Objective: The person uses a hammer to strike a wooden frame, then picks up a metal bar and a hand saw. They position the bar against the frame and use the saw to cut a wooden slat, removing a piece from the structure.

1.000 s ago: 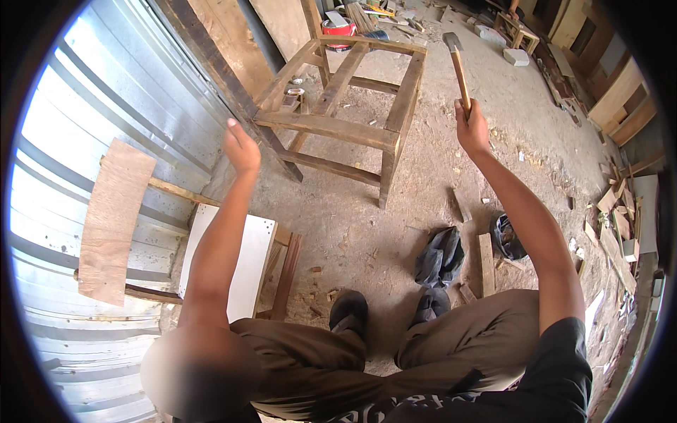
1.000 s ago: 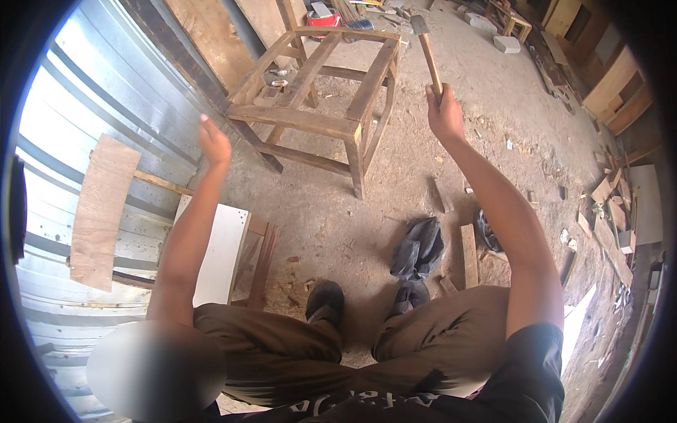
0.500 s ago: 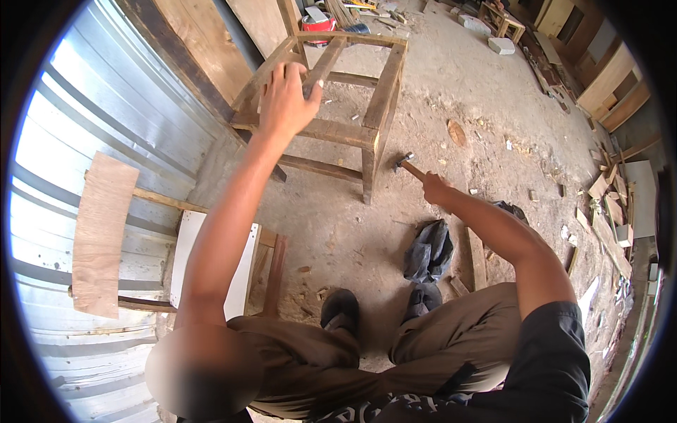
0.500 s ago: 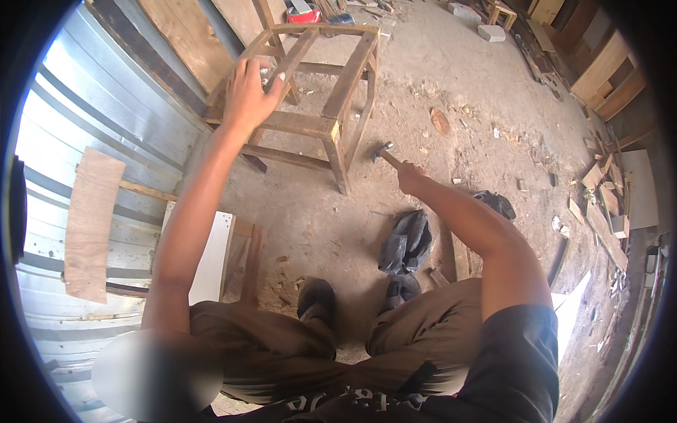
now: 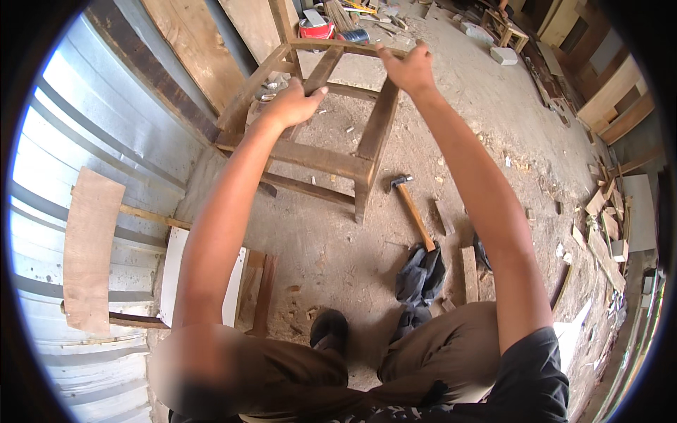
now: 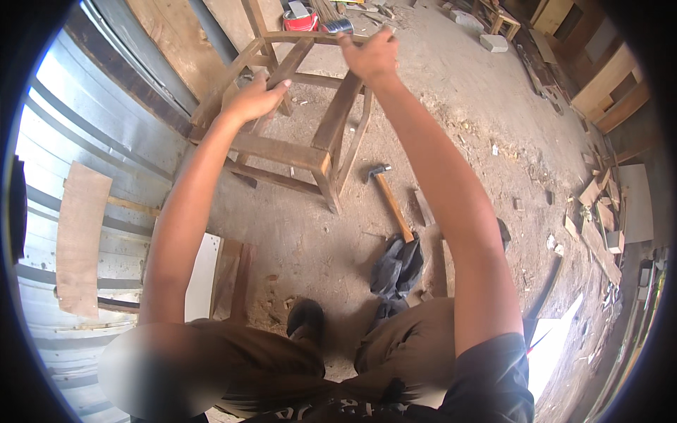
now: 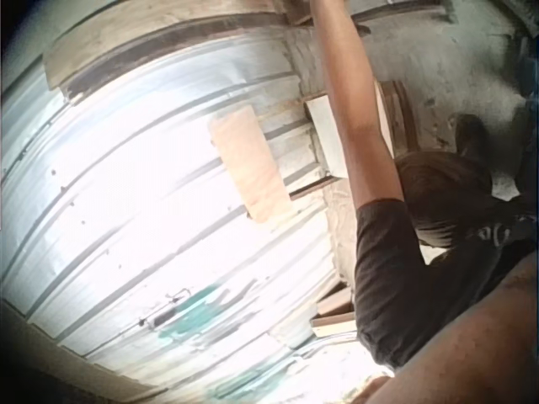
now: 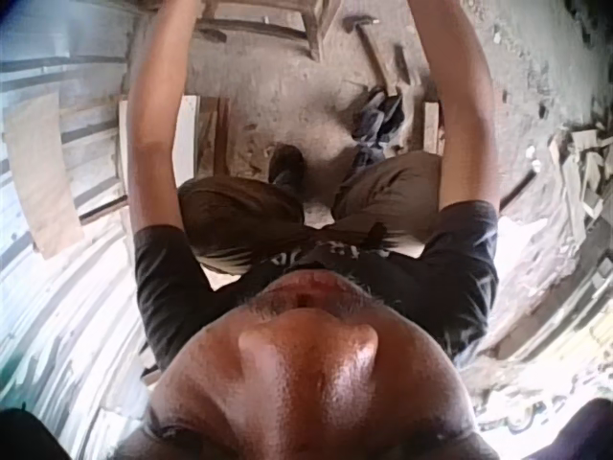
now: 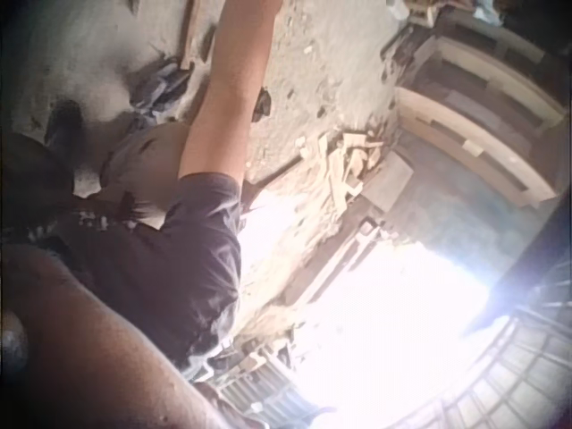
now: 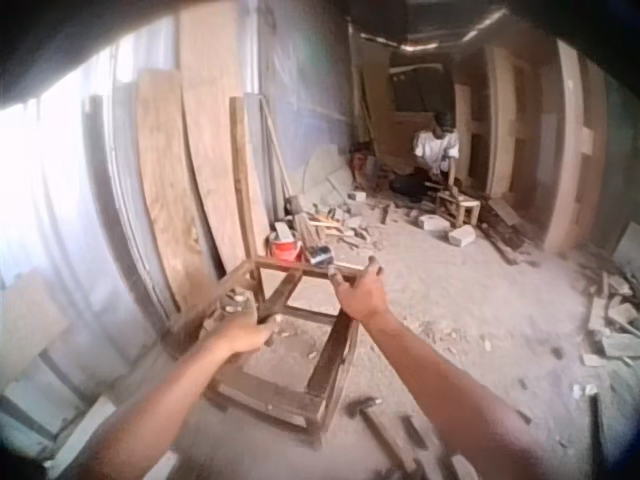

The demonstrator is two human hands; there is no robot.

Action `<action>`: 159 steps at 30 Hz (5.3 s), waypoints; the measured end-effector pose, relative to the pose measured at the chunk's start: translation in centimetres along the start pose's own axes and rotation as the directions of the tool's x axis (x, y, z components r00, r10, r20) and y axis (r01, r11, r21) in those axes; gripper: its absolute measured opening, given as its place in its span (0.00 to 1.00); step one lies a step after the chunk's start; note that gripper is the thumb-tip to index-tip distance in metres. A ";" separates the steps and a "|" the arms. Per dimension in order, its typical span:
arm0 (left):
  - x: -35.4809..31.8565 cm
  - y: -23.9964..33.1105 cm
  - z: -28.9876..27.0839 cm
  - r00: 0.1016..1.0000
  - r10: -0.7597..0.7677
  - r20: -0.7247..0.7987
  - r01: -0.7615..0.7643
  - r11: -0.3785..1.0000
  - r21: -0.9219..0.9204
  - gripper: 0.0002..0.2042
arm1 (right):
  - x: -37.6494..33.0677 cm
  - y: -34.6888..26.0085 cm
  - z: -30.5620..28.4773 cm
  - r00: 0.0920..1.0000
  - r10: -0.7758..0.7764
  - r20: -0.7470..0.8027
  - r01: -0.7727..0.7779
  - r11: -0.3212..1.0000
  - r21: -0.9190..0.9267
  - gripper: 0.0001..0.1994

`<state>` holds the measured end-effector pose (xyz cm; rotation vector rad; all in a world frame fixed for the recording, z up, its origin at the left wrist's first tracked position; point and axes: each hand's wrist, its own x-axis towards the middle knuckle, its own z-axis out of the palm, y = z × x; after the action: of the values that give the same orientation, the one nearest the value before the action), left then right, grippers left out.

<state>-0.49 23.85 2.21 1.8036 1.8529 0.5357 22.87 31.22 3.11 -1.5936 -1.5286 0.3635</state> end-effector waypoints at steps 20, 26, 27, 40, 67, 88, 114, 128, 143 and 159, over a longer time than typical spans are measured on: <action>2.1 2.0 1.6 0.973 -0.193 -0.127 0.197 0.980 0.019 0.24 | -3.6 0.0 2.5 0.968 -0.239 0.077 0.239 0.971 0.015 0.30; 1.1 3.8 0.7 0.965 -0.241 -0.107 0.247 0.968 0.041 0.26 | -4.0 0.7 2.6 0.965 -0.253 0.076 0.256 0.966 -0.033 0.30; 1.1 3.8 0.6 0.967 -0.230 -0.112 0.236 0.970 0.050 0.26 | -3.9 0.5 2.6 0.966 -0.245 0.080 0.249 0.967 -0.044 0.29; 1.7 2.7 1.2 0.958 -0.258 -0.125 0.263 0.965 0.024 0.28 | -5.4 -0.6 2.6 0.990 0.141 0.024 -0.143 0.961 0.238 0.37; 2.4 3.6 0.0 0.894 -0.428 0.131 0.444 0.808 -0.388 0.34 | -5.5 1.7 3.3 0.867 0.408 0.285 -0.490 0.800 0.347 0.34; 3.8 1.1 1.9 0.960 -0.215 -0.178 0.215 0.976 -0.020 0.37 | -6.0 -0.5 1.4 0.877 0.410 0.252 -0.471 0.837 0.279 0.36; -5.3 10.9 8.1 0.996 0.069 0.051 -0.069 0.998 0.007 0.31 | 4.0 14.5 3.1 0.999 0.033 0.015 -0.036 0.867 0.496 0.35; -10.9 1.9 0.6 0.891 0.357 0.279 -0.387 0.920 0.059 0.38 | -1.7 6.7 -3.5 0.882 -0.008 0.471 -0.014 0.999 0.044 0.35; -8.2 -10.5 -7.1 0.801 -0.024 -0.598 0.056 0.998 0.034 0.33 | -7.8 0.2 -5.0 0.809 0.232 0.540 -0.298 0.954 0.037 0.33; -8.8 -10.1 -4.8 0.891 -0.372 -0.262 0.317 0.920 -0.229 0.31 | -7.5 1.0 -1.7 0.807 0.161 0.568 -0.405 0.851 0.335 0.23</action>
<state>-11.44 14.86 0.76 1.2848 2.1877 0.8465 23.23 23.85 0.72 -1.4116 -1.4290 1.3252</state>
